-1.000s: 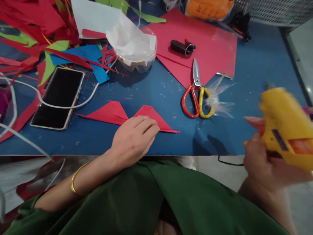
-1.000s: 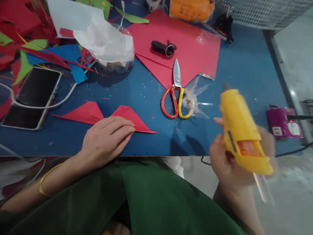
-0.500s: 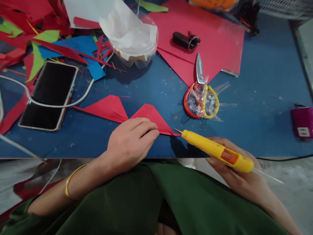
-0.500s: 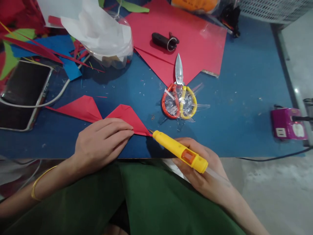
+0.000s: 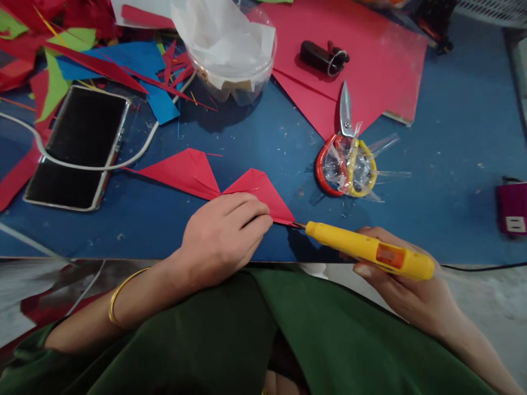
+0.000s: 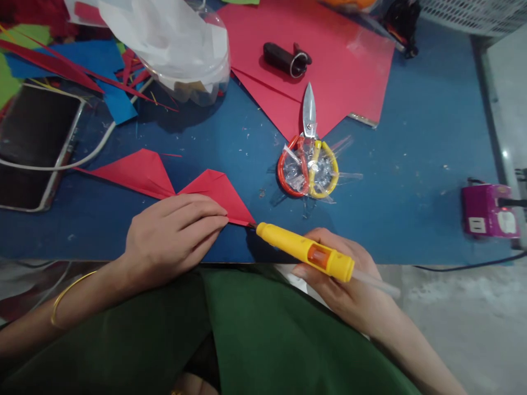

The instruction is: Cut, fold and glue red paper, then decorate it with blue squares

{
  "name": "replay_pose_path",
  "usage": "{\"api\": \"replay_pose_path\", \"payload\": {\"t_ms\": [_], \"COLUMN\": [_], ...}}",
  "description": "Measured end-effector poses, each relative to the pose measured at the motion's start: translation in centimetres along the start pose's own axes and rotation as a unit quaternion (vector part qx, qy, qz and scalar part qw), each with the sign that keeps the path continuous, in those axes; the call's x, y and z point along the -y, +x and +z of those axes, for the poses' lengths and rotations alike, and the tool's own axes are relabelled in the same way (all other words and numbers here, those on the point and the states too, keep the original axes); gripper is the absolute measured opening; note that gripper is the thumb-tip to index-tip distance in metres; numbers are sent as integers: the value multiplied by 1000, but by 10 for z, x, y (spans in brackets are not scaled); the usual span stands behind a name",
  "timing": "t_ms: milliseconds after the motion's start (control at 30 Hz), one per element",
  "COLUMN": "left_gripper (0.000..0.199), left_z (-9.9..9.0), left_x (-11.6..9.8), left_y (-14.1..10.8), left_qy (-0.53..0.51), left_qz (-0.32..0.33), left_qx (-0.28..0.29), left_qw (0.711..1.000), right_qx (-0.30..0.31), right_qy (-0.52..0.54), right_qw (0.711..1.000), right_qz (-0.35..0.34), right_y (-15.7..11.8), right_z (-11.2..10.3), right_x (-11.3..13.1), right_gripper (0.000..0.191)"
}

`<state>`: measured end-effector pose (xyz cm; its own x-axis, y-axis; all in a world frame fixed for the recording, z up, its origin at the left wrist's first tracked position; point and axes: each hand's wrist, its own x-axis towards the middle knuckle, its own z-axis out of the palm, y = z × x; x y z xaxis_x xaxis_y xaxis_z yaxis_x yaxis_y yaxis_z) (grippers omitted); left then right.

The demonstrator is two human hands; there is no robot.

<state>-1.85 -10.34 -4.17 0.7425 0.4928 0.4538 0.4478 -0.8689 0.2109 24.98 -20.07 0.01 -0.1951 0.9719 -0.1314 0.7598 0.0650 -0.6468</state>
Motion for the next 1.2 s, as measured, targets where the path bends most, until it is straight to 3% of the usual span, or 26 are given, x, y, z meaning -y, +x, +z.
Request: {"api": "replay_pose_path", "payload": {"t_ms": [567, 1200], "left_gripper": [11, 15], "left_z": [-1, 0], "left_x": [-1, -1], "left_y": [0, 0], "left_qy": [29, 27], "left_qz": [6, 6], "left_qx": [1, 13], "left_qw": [1000, 1000], "right_qx": [28, 9], "right_qy": [-4, -20], "right_qw": [1000, 1000], "right_qz": [6, 6], "right_y": [15, 16], "right_z": [5, 3], "right_x": [2, 5], "right_gripper": [32, 33]}}
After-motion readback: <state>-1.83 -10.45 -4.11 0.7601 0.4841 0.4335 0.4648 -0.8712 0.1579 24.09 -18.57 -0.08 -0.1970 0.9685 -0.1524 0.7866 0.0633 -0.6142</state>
